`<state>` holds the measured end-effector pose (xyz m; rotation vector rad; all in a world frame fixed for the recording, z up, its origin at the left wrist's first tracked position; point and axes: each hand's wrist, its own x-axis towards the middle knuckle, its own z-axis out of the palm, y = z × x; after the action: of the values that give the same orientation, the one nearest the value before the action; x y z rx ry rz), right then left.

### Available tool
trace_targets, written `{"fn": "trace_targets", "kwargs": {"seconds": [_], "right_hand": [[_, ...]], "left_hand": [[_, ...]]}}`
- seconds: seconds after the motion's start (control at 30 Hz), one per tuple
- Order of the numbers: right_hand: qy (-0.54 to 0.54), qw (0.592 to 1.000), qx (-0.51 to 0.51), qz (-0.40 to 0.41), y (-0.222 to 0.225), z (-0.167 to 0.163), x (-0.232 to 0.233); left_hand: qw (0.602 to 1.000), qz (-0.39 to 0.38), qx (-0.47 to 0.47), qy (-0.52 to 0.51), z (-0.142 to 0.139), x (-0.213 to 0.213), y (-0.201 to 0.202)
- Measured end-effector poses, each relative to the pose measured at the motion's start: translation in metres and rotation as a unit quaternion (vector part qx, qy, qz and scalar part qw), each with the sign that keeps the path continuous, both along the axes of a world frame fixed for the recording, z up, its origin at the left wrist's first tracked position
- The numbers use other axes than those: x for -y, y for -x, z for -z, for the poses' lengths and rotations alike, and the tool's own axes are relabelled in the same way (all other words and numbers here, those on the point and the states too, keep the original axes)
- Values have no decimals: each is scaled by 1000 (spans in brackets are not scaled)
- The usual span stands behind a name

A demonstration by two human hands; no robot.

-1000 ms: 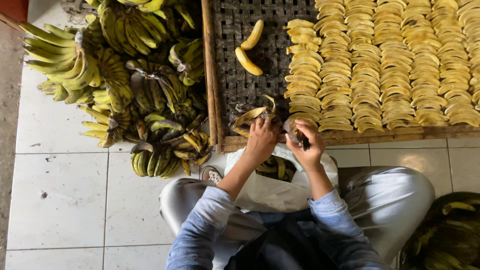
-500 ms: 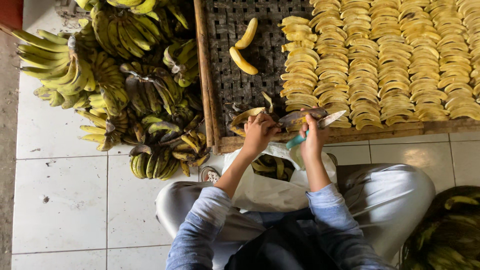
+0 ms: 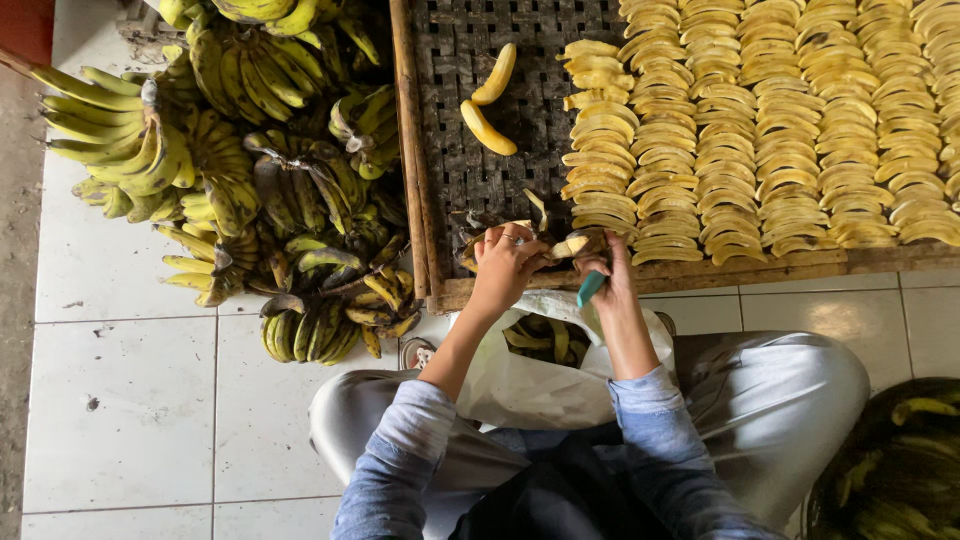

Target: The person sits on the floor and peels bananas one at a time using a small knife, dropping the peels into a white sack and placing the peeled bananas onto a slatted wooden drying tray already covered with rows of peeled bananas. They take unpeeled bananas from a pile beside the tray.

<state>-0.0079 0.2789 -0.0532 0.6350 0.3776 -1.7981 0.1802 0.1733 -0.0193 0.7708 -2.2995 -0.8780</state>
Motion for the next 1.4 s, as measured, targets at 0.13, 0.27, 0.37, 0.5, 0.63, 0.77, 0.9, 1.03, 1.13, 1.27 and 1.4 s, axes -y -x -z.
{"fn": "trace_targets", "kwargs": {"seconds": [0.13, 0.27, 0.37, 0.5, 0.63, 0.77, 0.9, 1.03, 1.13, 1.27, 1.4], "right_hand": [[64, 993, 96, 19, 9, 0, -5], [121, 986, 111, 3, 21, -15, -15], [205, 960, 190, -20, 24, -37, -29], [167, 975, 142, -30, 15, -58, -40], [62, 986, -117, -102, -18, -54, -31], [11, 927, -304, -221, -61, -47, -17], [-56, 847, -465, -251, -89, -52, -14], [-85, 766, -588, -246, -93, -49, -13], [-137, 623, -738, -218, -82, -47, -4], [-137, 361, -917, -103, -82, -67, 10], [-104, 400, -910, -7, -115, -116, 12]], "left_hand": [[1000, 1, 11, 29, -5, 0, -2], [997, -13, 45, 65, -7, 1, -4], [994, -21, 65, 82, -15, 1, -5], [994, -8, 68, 87, -41, -2, -7], [988, 85, -126, 25, -65, -6, -7], [966, 68, -127, -214, -61, -11, -4], [837, -41, -349, -419, -37, -9, 2], [758, -165, -443, -450, -26, 19, -7], [694, -215, -508, -463, -36, 48, -32], [643, -127, -594, -467, -59, 59, -60], [656, -115, -561, -492, -64, 22, -49]]}}
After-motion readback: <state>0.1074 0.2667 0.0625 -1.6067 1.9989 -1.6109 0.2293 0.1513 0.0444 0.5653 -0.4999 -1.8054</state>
